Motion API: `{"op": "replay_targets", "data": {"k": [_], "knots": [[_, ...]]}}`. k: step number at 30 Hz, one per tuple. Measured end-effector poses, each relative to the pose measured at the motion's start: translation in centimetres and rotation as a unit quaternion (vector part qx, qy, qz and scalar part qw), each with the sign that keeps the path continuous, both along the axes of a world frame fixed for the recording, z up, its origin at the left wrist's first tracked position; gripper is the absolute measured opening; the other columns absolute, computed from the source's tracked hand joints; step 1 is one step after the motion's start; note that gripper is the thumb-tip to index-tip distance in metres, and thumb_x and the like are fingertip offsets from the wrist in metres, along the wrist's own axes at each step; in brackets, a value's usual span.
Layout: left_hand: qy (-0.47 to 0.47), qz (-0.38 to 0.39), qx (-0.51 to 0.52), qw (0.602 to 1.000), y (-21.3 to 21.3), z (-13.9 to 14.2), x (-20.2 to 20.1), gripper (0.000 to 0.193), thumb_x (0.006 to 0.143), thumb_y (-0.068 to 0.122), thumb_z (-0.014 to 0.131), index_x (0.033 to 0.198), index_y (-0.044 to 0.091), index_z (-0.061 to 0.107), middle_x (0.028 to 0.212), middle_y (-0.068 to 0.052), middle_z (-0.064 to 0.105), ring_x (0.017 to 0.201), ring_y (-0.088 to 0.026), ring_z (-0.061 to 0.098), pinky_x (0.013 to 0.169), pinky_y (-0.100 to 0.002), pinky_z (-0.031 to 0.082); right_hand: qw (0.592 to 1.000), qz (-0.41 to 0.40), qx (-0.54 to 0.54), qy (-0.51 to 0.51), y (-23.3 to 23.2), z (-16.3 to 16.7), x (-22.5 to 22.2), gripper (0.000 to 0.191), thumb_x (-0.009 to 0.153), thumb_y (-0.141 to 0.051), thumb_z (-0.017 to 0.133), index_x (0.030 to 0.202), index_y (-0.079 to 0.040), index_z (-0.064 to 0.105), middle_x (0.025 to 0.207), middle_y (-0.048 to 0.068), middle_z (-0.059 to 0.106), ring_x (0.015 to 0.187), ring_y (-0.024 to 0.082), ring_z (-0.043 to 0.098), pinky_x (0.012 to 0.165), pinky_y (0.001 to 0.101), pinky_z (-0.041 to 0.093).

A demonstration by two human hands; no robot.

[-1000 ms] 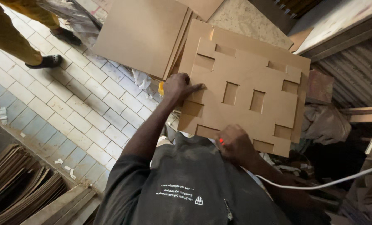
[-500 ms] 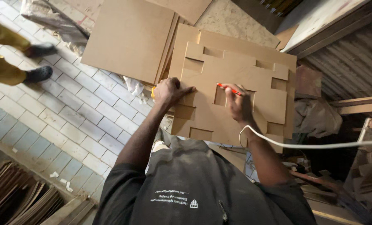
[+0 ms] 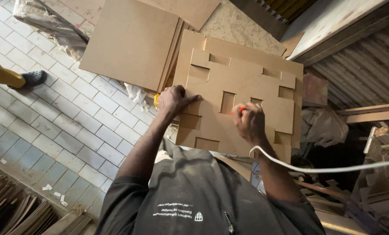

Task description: The person uses a red marker to trace rectangular outlines on a stack of pre-cut mat board pieces. They repeatedly lift the top piece, mark the next one, and restack it, continuing this cycle throughout the clip.

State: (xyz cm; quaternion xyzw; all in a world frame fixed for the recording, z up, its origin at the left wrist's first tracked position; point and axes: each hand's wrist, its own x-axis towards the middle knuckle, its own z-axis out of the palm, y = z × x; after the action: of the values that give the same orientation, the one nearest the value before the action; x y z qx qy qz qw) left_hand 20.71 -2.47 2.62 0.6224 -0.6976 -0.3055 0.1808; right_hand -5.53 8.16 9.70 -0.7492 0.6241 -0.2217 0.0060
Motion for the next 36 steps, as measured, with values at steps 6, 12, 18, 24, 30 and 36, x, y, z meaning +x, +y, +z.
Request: {"op": "replay_targets", "data": {"k": [6, 12, 18, 24, 30, 36], "knots": [[-0.017, 0.009, 0.008, 1.0, 0.1, 0.5, -0.2, 0.074, 0.061, 0.08, 0.08, 0.081, 0.009, 0.076, 0.087, -0.014, 0.075, 0.085, -0.032, 0.073, 0.072, -0.045, 0.056, 0.986, 0.047, -0.012, -0.158, -2.8, 0.1, 0.5, 0.026, 0.106, -0.017, 0.053, 0.101, 0.0, 0.072, 0.093, 0.017, 0.072, 0.089, 0.036, 0.066, 0.083, 0.0445, 0.051], [-0.042, 0.02, 0.04, 0.998, 0.3, 1.2, -0.2, 0.074, 0.062, 0.082, 0.078, 0.085, 0.012, 0.076, 0.09, -0.012, 0.076, 0.088, -0.03, 0.073, 0.075, -0.046, 0.055, 0.975, 0.06, 0.103, -0.189, -0.2, 0.3, 0.6, 0.029, 0.106, -0.018, 0.051, 0.092, -0.001, 0.07, 0.086, 0.012, 0.074, 0.081, 0.029, 0.073, 0.08, 0.0401, 0.054], [-0.04, 0.016, 0.01, 0.999, 0.5, 1.3, -0.2, 0.071, 0.063, 0.082, 0.078, 0.078, 0.012, 0.073, 0.086, -0.01, 0.075, 0.088, -0.03, 0.072, 0.077, -0.046, 0.055, 0.991, 0.114, 0.056, -0.047, 0.1, 0.7, -2.7, 0.029, 0.103, -0.018, 0.053, 0.09, 0.0, 0.07, 0.087, 0.012, 0.076, 0.076, 0.027, 0.072, 0.069, 0.0376, 0.055], [-0.08, 0.011, -0.108, 0.991, 2.0, 4.2, -2.0, 0.074, 0.075, 0.067, 0.079, 0.112, 0.006, 0.062, 0.1, -0.015, 0.072, 0.084, -0.034, 0.072, 0.065, -0.048, 0.057, 0.953, -0.09, 0.101, -0.272, 1.5, -0.4, -6.9, 0.034, 0.11, -0.021, 0.051, 0.1, 0.001, 0.075, 0.083, 0.012, 0.075, 0.075, 0.018, 0.068, 0.07, 0.0341, 0.055], [0.013, -0.222, -0.215, 0.951, 3.9, 3.7, -10.1, 0.055, 0.087, 0.054, 0.073, 0.124, 0.015, 0.062, 0.115, -0.016, 0.068, 0.082, -0.038, 0.072, 0.059, -0.05, 0.056, 0.949, -0.045, 0.01, -0.312, 0.4, -1.5, -9.2, 0.028, 0.108, -0.017, 0.052, 0.106, 0.002, 0.072, 0.099, 0.012, 0.077, 0.094, 0.018, 0.072, 0.083, 0.0327, 0.057], [-0.015, -0.325, -0.186, 0.927, 4.1, 1.0, -14.8, 0.03, 0.09, 0.035, 0.067, 0.116, 0.021, 0.062, 0.11, -0.01, 0.069, 0.085, -0.033, 0.072, 0.058, -0.05, 0.056, 0.989, -0.044, -0.085, -0.114, 0.7, -1.3, -9.4, 0.017, 0.103, -0.01, 0.058, 0.1, -0.003, 0.073, 0.092, 0.015, 0.073, 0.086, 0.034, 0.069, 0.075, 0.0429, 0.055]]}}
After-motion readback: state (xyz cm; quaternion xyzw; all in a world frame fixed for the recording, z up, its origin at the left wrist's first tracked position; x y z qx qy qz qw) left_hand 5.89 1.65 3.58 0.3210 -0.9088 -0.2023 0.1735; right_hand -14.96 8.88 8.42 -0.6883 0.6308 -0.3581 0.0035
